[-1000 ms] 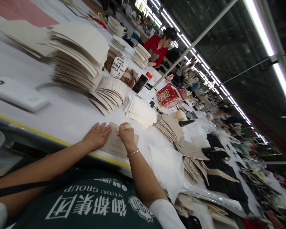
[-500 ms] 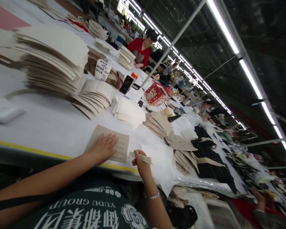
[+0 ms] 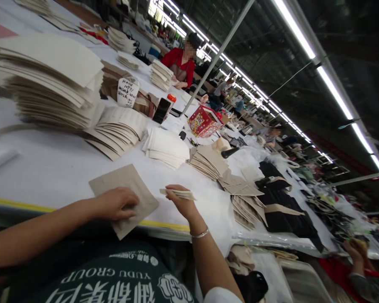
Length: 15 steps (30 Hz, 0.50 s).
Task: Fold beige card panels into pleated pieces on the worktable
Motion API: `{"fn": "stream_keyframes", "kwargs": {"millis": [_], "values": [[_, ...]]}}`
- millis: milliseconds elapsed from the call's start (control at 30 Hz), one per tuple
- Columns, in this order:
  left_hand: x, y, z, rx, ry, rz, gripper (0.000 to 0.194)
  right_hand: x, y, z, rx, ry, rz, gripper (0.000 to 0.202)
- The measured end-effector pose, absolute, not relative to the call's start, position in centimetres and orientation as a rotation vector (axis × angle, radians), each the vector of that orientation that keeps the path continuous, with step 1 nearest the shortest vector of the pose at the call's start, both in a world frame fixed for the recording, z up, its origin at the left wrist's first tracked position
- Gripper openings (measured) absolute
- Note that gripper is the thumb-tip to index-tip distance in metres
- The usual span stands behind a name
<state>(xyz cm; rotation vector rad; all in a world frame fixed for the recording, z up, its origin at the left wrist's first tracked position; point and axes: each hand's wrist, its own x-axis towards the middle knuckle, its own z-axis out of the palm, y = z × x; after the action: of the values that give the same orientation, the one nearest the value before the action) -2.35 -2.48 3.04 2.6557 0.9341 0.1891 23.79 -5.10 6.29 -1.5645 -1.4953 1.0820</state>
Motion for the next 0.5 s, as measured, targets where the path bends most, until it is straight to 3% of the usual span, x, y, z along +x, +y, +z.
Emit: {"fn": "stream_keyframes", "kwargs": {"millis": [167, 333, 500], "values": [[-4.6, -3.0, -0.2, 2.551, 1.573, 0.219, 0.068, 18.7, 0.0, 5.5, -1.451, -2.118, 0.904, 0.017], [-4.9, -3.4, -1.5, 2.566, 1.605, 0.251, 0.070, 14.7, 4.2, 5.6, -1.468, -2.398, 0.676, 0.017], [-4.8, -3.2, -1.4, 2.553, 1.617, 0.244, 0.071, 16.2, 3.4, 5.6, -1.540, -2.357, 0.763, 0.019]]}}
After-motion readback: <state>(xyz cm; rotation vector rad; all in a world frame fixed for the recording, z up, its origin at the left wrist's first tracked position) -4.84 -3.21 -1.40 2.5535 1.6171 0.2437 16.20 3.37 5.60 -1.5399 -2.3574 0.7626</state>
